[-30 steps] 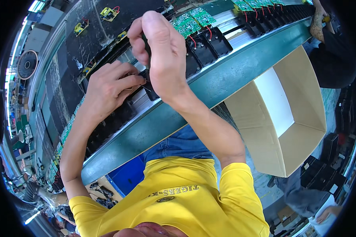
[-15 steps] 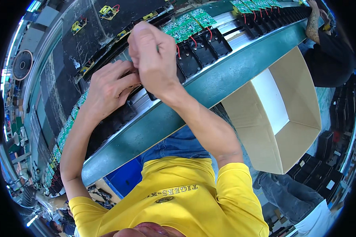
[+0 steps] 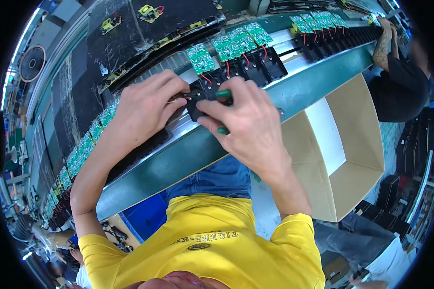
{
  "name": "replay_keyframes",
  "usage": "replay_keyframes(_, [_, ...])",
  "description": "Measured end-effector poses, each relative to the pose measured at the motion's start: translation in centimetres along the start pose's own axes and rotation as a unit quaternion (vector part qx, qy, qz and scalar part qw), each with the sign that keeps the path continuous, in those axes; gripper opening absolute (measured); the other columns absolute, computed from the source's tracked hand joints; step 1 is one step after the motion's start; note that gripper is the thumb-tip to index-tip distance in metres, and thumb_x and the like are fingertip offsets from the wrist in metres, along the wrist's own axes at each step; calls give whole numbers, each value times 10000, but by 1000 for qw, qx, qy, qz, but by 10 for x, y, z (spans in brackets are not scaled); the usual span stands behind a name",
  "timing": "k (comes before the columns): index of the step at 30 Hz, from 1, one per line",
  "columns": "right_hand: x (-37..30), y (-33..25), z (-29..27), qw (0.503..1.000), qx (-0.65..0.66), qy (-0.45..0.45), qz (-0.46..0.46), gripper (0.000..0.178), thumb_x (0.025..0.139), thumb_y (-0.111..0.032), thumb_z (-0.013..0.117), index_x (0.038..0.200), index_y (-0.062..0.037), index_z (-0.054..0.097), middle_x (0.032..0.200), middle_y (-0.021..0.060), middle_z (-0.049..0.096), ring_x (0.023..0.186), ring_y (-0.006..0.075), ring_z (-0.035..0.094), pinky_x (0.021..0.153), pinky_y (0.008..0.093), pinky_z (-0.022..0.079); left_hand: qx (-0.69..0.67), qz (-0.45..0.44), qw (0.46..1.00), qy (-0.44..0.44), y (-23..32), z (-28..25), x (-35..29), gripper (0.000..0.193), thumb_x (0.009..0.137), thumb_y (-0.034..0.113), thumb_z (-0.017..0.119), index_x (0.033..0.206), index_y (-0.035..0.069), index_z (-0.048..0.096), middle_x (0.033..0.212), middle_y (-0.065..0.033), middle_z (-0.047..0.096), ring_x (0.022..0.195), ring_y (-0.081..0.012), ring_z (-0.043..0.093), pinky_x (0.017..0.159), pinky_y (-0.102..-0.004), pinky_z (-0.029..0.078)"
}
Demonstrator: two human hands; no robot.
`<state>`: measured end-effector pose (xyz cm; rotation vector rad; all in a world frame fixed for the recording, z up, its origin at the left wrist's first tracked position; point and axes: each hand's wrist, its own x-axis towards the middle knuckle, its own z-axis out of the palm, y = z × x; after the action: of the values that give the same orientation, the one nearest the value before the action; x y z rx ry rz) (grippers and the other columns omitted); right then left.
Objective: Trim components on printed circuit boards using pliers on an assembly line.
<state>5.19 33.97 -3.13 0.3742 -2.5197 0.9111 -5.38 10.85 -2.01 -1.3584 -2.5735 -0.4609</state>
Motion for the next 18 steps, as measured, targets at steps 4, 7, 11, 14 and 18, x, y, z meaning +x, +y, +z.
replay_keyframes(4, [-16,2,13,989,-144,-28,-16,177,932,-193,933,1102,-147,913,1182,59,634,949,223,602,865,377,535,-17,-40,999,1,8,3,2,21,1008,140,788,1014,136,769,1080,-1,660,912,-232,730,734,-395,570])
replay_keyframes(7, [-21,1,18,985,-172,-16,-12,171,938,-214,932,1099,-158,916,1190,57,630,962,231,598,876,385,533,-19,-70,997,-6,13,5,5,10,1008,145,792,1013,136,794,1083,8,669,905,-222,734,726,-392,571])
replay_keyframes(11, [-22,4,19,989,-149,-22,1,153,948,-207,926,1094,-162,917,1194,53,630,960,223,590,871,385,528,-46,-132,990,-8,15,8,9,47,1002,171,803,985,143,838,1086,17,686,911,-214,731,735,-380,574])
replay_keyframes(14, [-23,4,21,989,-147,-20,6,147,952,-209,925,1091,-162,918,1192,54,629,957,224,587,869,382,528,-37,-130,991,-5,16,10,11,61,998,177,804,969,141,844,1080,16,690,912,-214,730,735,-379,574])
replay_keyframes(18, [-24,5,21,990,-142,-16,9,141,954,-209,924,1088,-163,919,1187,56,628,951,225,581,866,378,529,-17,-119,993,4,15,12,11,75,994,183,803,954,139,849,1069,15,694,912,-214,728,735,-377,574])
